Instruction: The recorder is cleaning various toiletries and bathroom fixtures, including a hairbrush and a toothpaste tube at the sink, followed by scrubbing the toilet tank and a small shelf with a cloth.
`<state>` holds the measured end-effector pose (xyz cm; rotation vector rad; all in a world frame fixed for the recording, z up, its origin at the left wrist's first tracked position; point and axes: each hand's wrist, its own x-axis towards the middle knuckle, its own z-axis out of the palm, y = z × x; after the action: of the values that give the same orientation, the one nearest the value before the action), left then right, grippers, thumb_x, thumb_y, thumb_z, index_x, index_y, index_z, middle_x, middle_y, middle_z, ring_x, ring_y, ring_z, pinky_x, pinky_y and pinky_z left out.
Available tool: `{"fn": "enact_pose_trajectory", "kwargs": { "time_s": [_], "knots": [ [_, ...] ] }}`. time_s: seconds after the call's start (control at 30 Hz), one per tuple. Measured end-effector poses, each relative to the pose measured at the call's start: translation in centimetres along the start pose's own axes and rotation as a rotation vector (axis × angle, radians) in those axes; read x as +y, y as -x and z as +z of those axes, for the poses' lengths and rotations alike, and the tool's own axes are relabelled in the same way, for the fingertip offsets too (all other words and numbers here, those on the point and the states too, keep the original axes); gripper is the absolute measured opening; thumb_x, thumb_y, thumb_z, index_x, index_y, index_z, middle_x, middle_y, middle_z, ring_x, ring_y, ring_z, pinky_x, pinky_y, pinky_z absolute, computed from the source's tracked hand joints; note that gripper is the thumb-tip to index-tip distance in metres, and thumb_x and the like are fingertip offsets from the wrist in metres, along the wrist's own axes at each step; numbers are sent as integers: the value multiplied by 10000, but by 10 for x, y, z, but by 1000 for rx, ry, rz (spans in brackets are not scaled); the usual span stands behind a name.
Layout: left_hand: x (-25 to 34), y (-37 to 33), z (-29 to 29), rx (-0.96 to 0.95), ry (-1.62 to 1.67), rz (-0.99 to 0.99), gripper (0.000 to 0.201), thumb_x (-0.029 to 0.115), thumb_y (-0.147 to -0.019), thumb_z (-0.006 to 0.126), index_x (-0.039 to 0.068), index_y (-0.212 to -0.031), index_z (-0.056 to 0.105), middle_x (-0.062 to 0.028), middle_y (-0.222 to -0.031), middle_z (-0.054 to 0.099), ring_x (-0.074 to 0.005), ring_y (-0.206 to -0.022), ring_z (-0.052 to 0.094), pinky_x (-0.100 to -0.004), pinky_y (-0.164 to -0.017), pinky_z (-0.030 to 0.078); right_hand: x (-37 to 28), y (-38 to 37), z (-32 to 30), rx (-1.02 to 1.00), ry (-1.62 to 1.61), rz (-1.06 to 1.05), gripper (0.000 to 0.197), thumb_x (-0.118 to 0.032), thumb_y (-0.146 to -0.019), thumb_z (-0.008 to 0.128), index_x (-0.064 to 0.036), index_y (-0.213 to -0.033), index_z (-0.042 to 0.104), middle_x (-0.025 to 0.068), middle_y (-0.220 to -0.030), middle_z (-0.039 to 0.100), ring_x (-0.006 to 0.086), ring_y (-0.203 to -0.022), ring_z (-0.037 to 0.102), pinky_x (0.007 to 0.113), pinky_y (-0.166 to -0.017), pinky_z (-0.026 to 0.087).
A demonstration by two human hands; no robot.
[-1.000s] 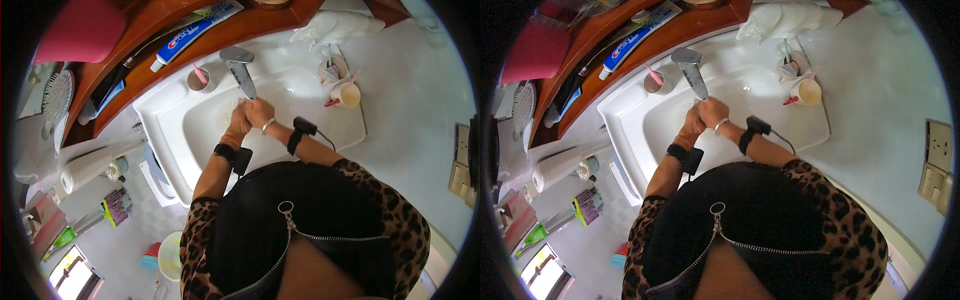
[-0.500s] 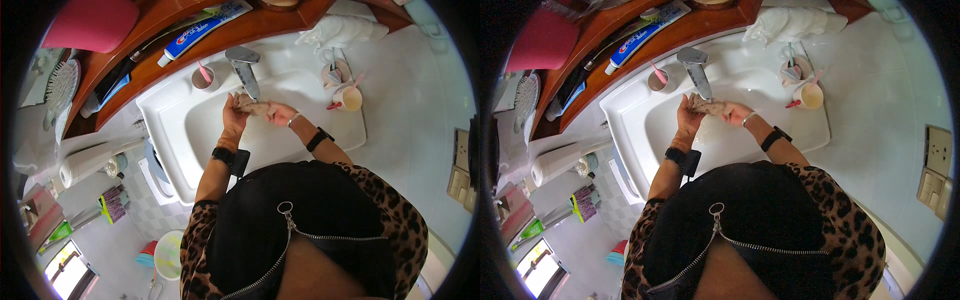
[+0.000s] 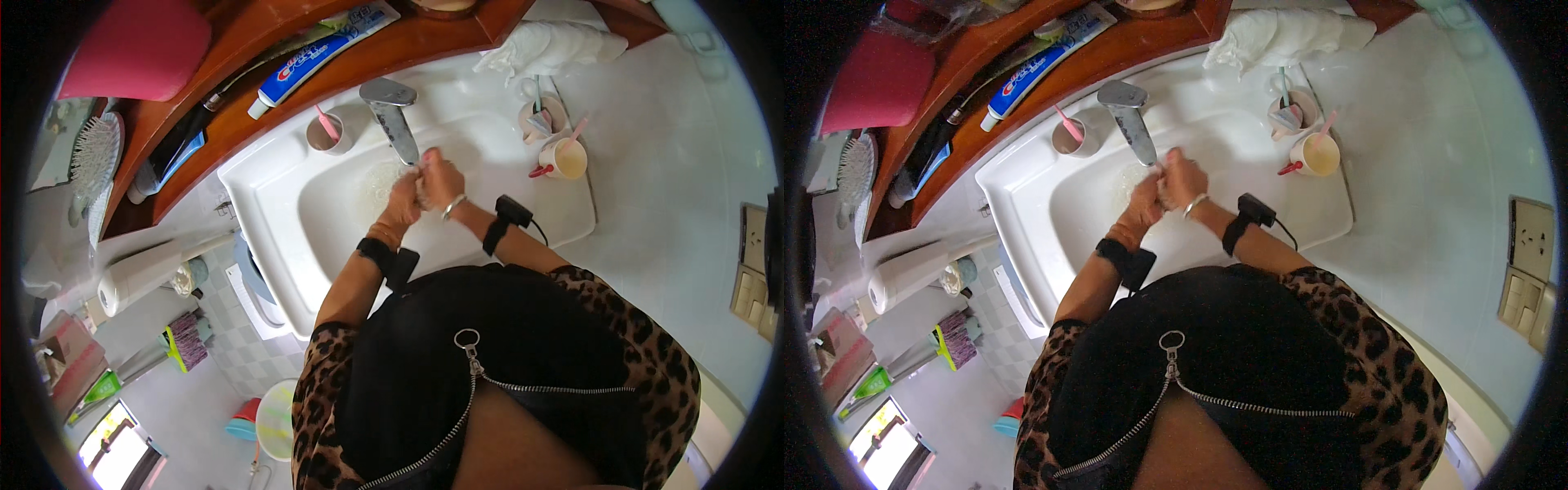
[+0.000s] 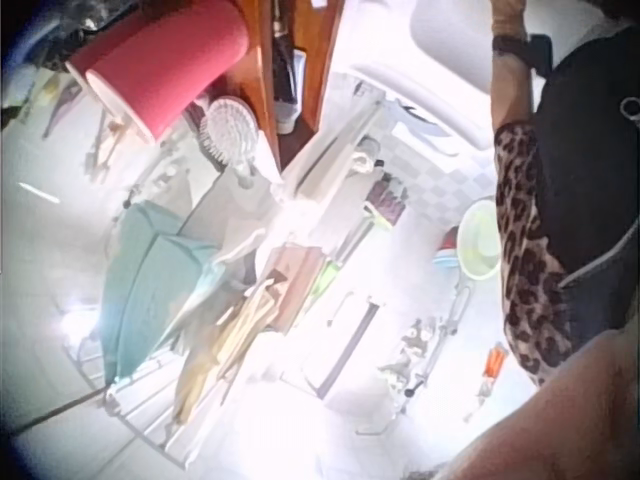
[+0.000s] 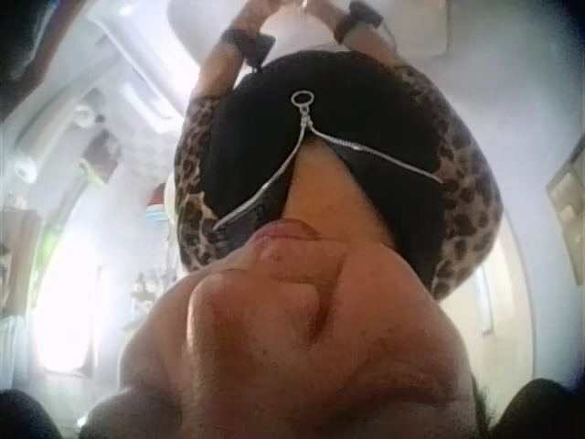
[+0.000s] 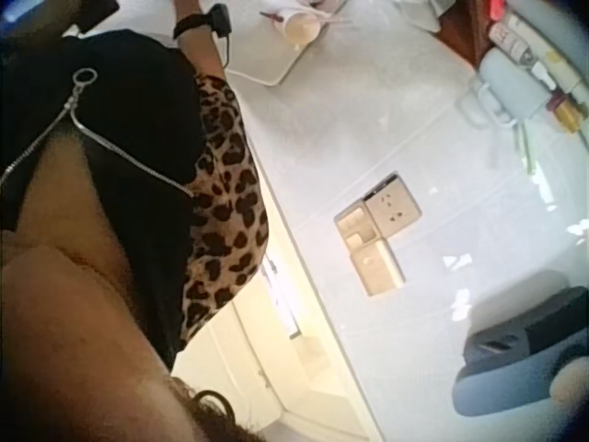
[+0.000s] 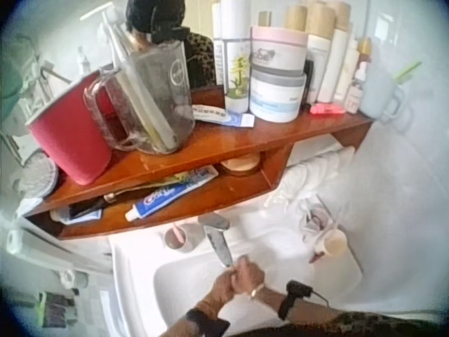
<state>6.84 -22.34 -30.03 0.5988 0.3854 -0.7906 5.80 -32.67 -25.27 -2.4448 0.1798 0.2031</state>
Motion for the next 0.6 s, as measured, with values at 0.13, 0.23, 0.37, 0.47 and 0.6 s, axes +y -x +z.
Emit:
{"fn": "enact_pose_trajectory", "kwargs": {
  "time_s": [0.13,0.23,0.37,0.47,0.6],
  "knots": [
    [13,5,34,246,-331,-40,284,278,-921,470,44,-1081,494,-62,-971,573,-176,-859,578,-312,-745,496,50,-28,-7,7,-45,132,195,-228,-814,565,-102,-951,506,124,-821,596,329,-780,590,411,-679,467],
    [22,15,29,352,-686,343,190,91,-804,618,41,-953,512,1,-731,546,-60,-632,495,-223,-554,424,32,-40,-30,234,-91,-127,134,-169,-816,554,-106,-933,535,124,-896,600,316,-857,580,400,-728,468],
    [30,28,7,236,-813,490,354,-11,-703,648,46,-997,460,-29,-748,543,-94,-669,509,-236,-615,436,-50,-38,-94,612,-306,-323,171,-113,-836,528,-97,-1005,553,90,-1012,579,298,-953,539,374,-760,456],
    [36,30,-16,332,-1252,579,456,-28,-652,650,43,-1051,441,-87,-832,540,-176,-778,518,-301,-697,448,-70,-37,-103,694,-4,-620,264,-139,-823,557,-109,-1085,555,77,-1116,550,284,-989,512,375,-771,448],
    [40,59,1,430,-1441,777,541,-6,-617,659,14,-1109,433,-146,-933,524,-263,-905,491,-362,-783,441,-53,-26,-94,523,159,-577,276,-182,-821,564,-119,-1089,573,35,-1211,517,267,-1014,500,381,-793,436]
  ]
}}
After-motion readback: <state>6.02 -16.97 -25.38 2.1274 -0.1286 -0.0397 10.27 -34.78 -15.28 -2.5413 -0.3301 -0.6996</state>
